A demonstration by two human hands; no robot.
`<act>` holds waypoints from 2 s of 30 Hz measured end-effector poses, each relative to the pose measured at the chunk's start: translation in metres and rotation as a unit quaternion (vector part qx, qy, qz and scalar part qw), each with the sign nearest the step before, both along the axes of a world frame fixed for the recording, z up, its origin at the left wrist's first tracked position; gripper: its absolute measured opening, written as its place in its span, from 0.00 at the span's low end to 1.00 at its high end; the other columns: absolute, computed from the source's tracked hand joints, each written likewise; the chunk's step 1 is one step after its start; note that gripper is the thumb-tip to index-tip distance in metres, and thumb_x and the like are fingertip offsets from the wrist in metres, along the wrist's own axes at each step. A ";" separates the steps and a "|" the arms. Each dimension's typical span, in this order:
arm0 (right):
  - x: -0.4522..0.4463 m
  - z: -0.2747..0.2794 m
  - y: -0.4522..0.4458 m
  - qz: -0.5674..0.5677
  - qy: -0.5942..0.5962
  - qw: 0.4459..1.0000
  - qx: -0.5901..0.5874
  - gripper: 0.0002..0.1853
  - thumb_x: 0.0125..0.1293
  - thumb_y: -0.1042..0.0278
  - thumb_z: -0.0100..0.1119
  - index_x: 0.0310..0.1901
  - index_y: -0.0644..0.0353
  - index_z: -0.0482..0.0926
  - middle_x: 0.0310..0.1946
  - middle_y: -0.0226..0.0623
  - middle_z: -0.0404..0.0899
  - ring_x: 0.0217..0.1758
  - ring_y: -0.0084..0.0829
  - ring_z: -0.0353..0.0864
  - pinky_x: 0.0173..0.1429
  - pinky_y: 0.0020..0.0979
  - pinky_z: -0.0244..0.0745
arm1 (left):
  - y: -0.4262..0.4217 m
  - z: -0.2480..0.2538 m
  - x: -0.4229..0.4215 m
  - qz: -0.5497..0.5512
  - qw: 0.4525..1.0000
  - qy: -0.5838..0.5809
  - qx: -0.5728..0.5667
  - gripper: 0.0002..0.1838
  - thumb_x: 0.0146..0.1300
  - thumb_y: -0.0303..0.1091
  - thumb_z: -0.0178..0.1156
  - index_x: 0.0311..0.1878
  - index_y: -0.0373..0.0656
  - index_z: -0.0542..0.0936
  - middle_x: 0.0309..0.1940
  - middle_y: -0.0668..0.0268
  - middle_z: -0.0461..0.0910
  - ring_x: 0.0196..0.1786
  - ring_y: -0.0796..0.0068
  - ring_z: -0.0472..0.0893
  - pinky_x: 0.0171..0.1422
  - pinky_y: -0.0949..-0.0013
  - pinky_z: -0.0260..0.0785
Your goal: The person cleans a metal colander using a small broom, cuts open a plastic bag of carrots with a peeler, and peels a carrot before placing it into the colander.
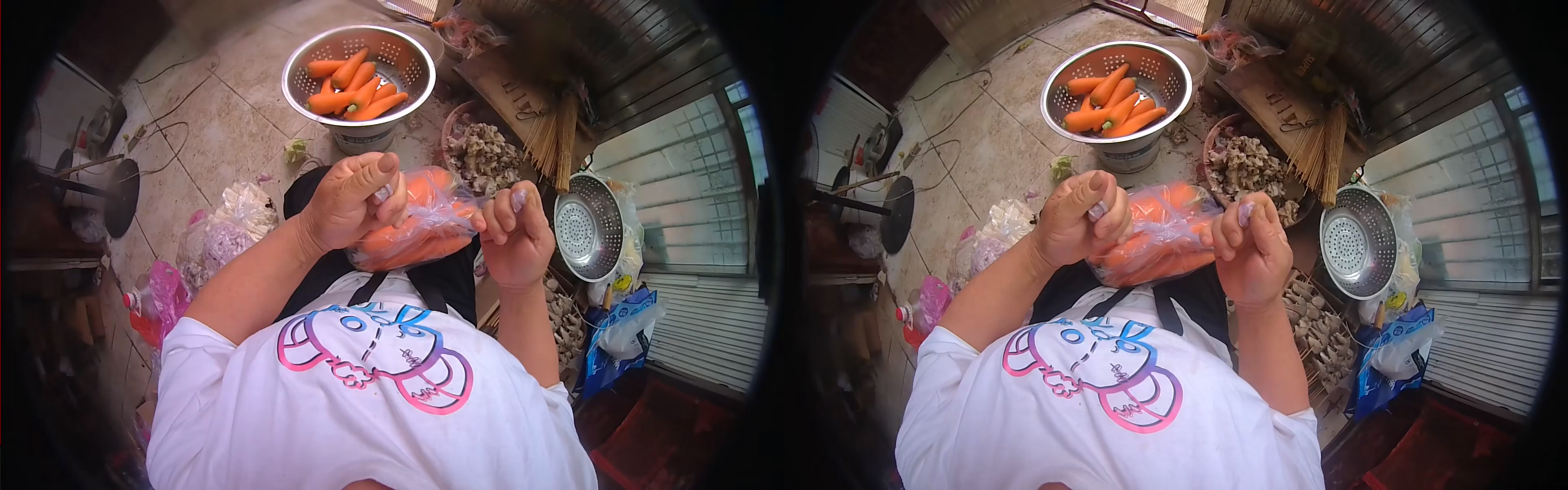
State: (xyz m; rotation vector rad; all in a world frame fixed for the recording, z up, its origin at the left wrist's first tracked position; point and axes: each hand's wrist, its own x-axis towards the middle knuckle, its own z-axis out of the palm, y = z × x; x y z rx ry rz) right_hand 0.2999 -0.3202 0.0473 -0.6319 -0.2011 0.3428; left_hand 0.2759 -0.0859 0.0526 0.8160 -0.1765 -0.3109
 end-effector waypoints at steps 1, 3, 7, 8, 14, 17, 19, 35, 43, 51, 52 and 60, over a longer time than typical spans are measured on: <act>0.005 -0.006 -0.005 -0.001 -0.001 1.000 0.000 0.09 0.76 0.63 0.42 0.40 0.56 0.69 0.22 0.28 0.63 0.22 0.23 0.64 0.40 0.34 0.72 | 0.003 -0.004 0.003 -0.001 1.000 -0.001 0.000 0.22 0.74 0.47 0.50 0.24 0.46 0.68 0.17 0.69 0.68 0.17 0.78 0.62 0.28 0.72 0.60; 0.016 -0.024 -0.020 0.002 0.034 0.999 -0.020 0.09 0.77 0.63 0.44 0.37 0.54 0.69 0.18 0.23 0.56 0.17 0.18 0.52 0.26 0.26 0.56 | 0.012 -0.012 0.011 0.076 0.984 0.007 0.163 0.22 0.74 0.44 0.51 0.23 0.46 0.66 0.14 0.71 0.63 0.16 0.80 0.60 0.22 0.72 0.54; 0.013 -0.039 -0.027 -0.036 0.075 0.994 -0.066 0.09 0.76 0.65 0.46 0.35 0.54 0.69 0.16 0.21 0.52 0.15 0.16 0.47 0.21 0.24 0.47 | 0.020 -0.024 0.015 0.099 0.975 0.055 0.190 0.22 0.73 0.42 0.52 0.22 0.47 0.65 0.11 0.72 0.60 0.14 0.81 0.57 0.19 0.73 0.49; 0.014 -0.043 -0.033 -0.037 0.094 0.992 -0.072 0.09 0.76 0.66 0.47 0.34 0.54 0.69 0.16 0.21 0.51 0.15 0.17 0.47 0.21 0.24 0.48 | 0.022 -0.028 0.015 0.097 0.975 0.053 0.192 0.22 0.73 0.42 0.52 0.22 0.47 0.65 0.11 0.72 0.60 0.14 0.81 0.57 0.19 0.73 0.49; 0.008 -0.036 -0.037 0.001 0.079 0.986 -0.147 0.08 0.73 0.67 0.53 0.34 0.56 0.71 0.20 0.23 0.61 0.16 0.16 0.53 0.21 0.21 0.51 | 0.027 -0.024 0.011 0.101 0.982 0.105 0.120 0.21 0.73 0.42 0.53 0.22 0.47 0.66 0.11 0.72 0.61 0.13 0.81 0.58 0.18 0.73 0.50; 0.006 0.003 -0.021 0.058 -0.063 0.960 -0.268 0.06 0.69 0.68 0.59 0.35 0.59 0.76 0.33 0.30 0.72 0.22 0.18 0.64 0.26 0.19 0.61 | 0.017 0.012 0.003 0.081 0.980 0.004 0.180 0.16 0.72 0.39 0.55 0.27 0.44 0.72 0.22 0.66 0.73 0.26 0.75 0.72 0.34 0.71 0.66; -0.005 0.027 -0.005 0.127 -0.153 0.910 -0.365 0.06 0.62 0.70 0.67 0.36 0.63 0.81 0.50 0.39 0.74 0.40 0.22 0.77 0.38 0.18 0.72 | -0.002 0.032 -0.004 0.056 0.958 -0.126 0.252 0.12 0.70 0.36 0.57 0.31 0.41 0.76 0.34 0.62 0.78 0.41 0.72 0.77 0.51 0.69 0.68; -0.032 0.025 0.043 0.036 0.030 0.986 -0.159 0.12 0.71 0.70 0.55 0.52 0.67 0.74 0.46 0.40 0.78 0.45 0.30 0.80 0.53 0.31 0.74 | -0.053 -0.032 -0.006 0.080 0.725 -0.334 0.598 0.18 0.51 0.38 0.68 0.44 0.42 0.78 0.40 0.55 0.79 0.45 0.53 0.79 0.51 0.61 0.70; -0.029 0.015 0.005 -0.011 0.098 0.982 -0.158 0.21 0.76 0.63 0.45 0.58 0.76 0.71 0.51 0.52 0.78 0.53 0.42 0.83 0.59 0.39 0.78 | -0.014 -0.031 0.006 -0.079 0.952 0.087 0.284 0.13 0.72 0.35 0.55 0.50 0.35 0.80 0.44 0.60 0.83 0.45 0.74 0.82 0.50 0.71 0.73; -0.058 -0.033 0.011 0.141 0.221 0.940 -0.220 0.13 0.70 0.66 0.56 0.46 0.70 0.80 0.40 0.43 0.83 0.40 0.35 0.86 0.48 0.33 0.82 | -0.023 -0.013 0.000 -0.062 0.936 0.074 0.338 0.03 0.55 0.24 0.65 0.32 0.37 0.81 0.34 0.61 0.84 0.40 0.73 0.83 0.47 0.71 0.74; -0.055 -0.035 0.010 0.131 0.238 0.938 -0.217 0.13 0.70 0.66 0.56 0.46 0.69 0.81 0.40 0.42 0.83 0.40 0.34 0.85 0.48 0.32 0.82 | -0.023 -0.007 0.003 -0.019 0.865 -0.172 0.471 0.04 0.52 0.25 0.66 0.30 0.40 0.80 0.31 0.62 0.82 0.38 0.69 0.82 0.45 0.69 0.73; -0.017 -0.019 -0.002 -0.114 -0.121 0.843 -0.512 0.11 0.66 0.67 0.59 0.48 0.60 0.83 0.47 0.37 0.76 0.45 0.27 0.79 0.51 0.27 0.75 | -0.034 -0.012 0.019 0.117 0.568 -0.569 0.583 0.12 0.46 0.28 0.64 0.36 0.45 0.77 0.31 0.65 0.78 0.33 0.63 0.79 0.37 0.63 0.69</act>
